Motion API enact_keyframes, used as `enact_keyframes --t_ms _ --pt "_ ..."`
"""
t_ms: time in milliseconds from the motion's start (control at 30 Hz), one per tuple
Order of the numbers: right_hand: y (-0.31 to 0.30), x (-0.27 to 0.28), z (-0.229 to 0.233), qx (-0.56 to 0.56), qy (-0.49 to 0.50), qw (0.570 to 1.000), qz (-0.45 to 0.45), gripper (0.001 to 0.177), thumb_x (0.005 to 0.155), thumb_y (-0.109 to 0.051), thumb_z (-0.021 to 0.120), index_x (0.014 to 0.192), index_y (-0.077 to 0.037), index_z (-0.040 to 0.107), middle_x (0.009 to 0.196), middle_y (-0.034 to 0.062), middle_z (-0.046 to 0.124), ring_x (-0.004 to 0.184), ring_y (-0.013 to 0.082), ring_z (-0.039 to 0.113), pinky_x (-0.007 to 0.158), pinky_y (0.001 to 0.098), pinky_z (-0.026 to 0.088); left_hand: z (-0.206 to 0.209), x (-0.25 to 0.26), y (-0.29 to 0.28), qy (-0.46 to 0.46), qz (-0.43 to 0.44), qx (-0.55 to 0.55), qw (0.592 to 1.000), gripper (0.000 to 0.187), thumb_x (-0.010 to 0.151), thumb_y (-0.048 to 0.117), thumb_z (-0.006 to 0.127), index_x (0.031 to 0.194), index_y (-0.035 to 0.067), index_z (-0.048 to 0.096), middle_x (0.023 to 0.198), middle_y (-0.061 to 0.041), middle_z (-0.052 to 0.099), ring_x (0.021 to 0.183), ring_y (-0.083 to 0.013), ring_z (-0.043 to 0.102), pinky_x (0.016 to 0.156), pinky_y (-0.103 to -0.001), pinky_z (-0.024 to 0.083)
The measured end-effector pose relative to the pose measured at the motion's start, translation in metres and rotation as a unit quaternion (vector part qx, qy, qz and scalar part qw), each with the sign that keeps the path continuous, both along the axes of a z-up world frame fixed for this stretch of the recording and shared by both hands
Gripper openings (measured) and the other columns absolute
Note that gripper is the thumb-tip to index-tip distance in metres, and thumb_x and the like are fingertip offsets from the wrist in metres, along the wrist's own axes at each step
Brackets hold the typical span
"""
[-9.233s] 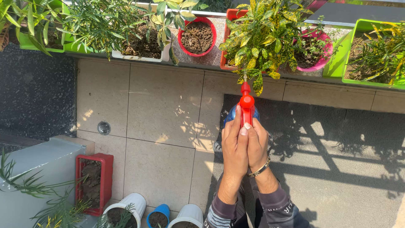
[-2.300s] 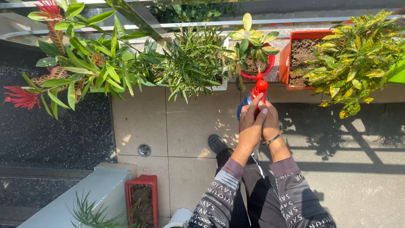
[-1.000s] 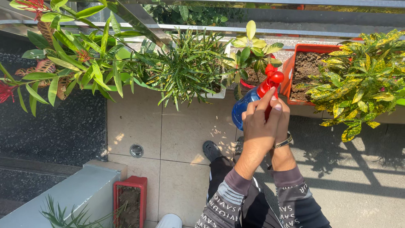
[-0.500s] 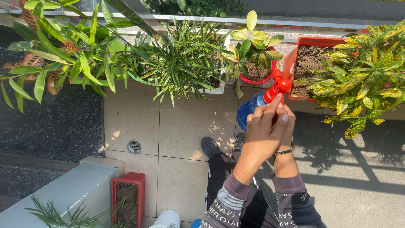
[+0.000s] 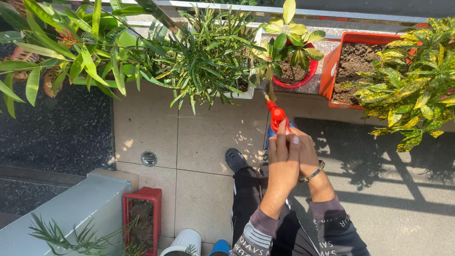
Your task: The person uses a spray bottle to water several potted plants on a balcony, moving along the row and then touching the leaves of a palm plant by hand.
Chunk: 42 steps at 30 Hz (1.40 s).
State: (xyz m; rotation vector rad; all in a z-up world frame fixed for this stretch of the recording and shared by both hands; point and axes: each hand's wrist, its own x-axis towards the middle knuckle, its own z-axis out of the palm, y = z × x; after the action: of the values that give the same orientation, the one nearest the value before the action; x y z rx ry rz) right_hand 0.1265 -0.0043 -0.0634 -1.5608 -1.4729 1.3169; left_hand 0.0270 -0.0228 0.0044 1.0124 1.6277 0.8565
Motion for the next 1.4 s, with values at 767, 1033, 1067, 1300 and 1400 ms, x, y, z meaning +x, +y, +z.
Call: enact_keyframes --t_ms 767,1033,1067,1300,1400 --pt "-0.027 -0.014 -0.014 0.102 -0.159 0.982 0.009 0.025 0.092 -0.026 0.062 0.100 -0.002 0.065 0.087 0.0112 0.066 0.072 0.0267 0.065 0.059 0.0359 0.050 -0.007 0.006 -0.023 0.018 0.010 -0.002 1.000 0.065 0.097 0.029 0.063 0.156 0.013 0.041 0.132 -0.020 0.053 0.121 -0.0398 0.055 0.106 -0.047 0.043" --pt "-0.032 -0.013 -0.038 0.020 -0.194 0.981 -0.001 0.026 0.102 -0.024 0.054 0.091 -0.003 0.064 0.087 0.0128 0.065 0.075 0.0321 0.065 0.063 0.0417 0.050 -0.017 0.003 -0.028 0.012 0.005 -0.030 0.999 0.068 0.096 0.031 0.063 0.158 0.016 0.038 0.134 -0.020 0.053 0.123 -0.0395 0.055 0.105 -0.047 0.044" --pt "-0.035 -0.014 -0.043 -0.013 -0.202 0.979 0.006 0.028 0.105 -0.025 0.052 0.091 -0.004 0.065 0.084 0.0124 0.065 0.075 0.0324 0.065 0.064 0.0423 0.049 -0.018 0.001 -0.030 -0.002 -0.004 -0.020 1.000 0.067 0.097 0.032 0.063 0.158 0.016 0.039 0.135 -0.020 0.053 0.124 -0.0394 0.055 0.106 -0.047 0.045" --pt "-0.056 -0.007 -0.080 0.044 -0.179 0.983 -0.014 0.027 0.095 -0.028 0.057 0.091 -0.003 0.065 0.087 0.0154 0.066 0.076 0.0332 0.066 0.065 0.0417 0.050 -0.024 -0.001 -0.037 0.000 -0.024 -0.056 0.998 0.065 0.096 0.034 0.062 0.156 0.016 0.042 0.135 -0.020 0.054 0.125 -0.0382 0.055 0.105 -0.046 0.044" --pt "-0.060 -0.003 -0.093 -0.016 -0.197 0.979 -0.040 0.030 0.098 -0.030 0.055 0.090 -0.002 0.064 0.086 0.0160 0.066 0.074 0.0330 0.066 0.065 0.0421 0.050 -0.031 0.001 -0.040 0.035 -0.007 -0.072 0.997 0.067 0.096 0.035 0.060 0.157 0.015 0.041 0.135 -0.020 0.054 0.123 -0.0388 0.055 0.106 -0.046 0.044"
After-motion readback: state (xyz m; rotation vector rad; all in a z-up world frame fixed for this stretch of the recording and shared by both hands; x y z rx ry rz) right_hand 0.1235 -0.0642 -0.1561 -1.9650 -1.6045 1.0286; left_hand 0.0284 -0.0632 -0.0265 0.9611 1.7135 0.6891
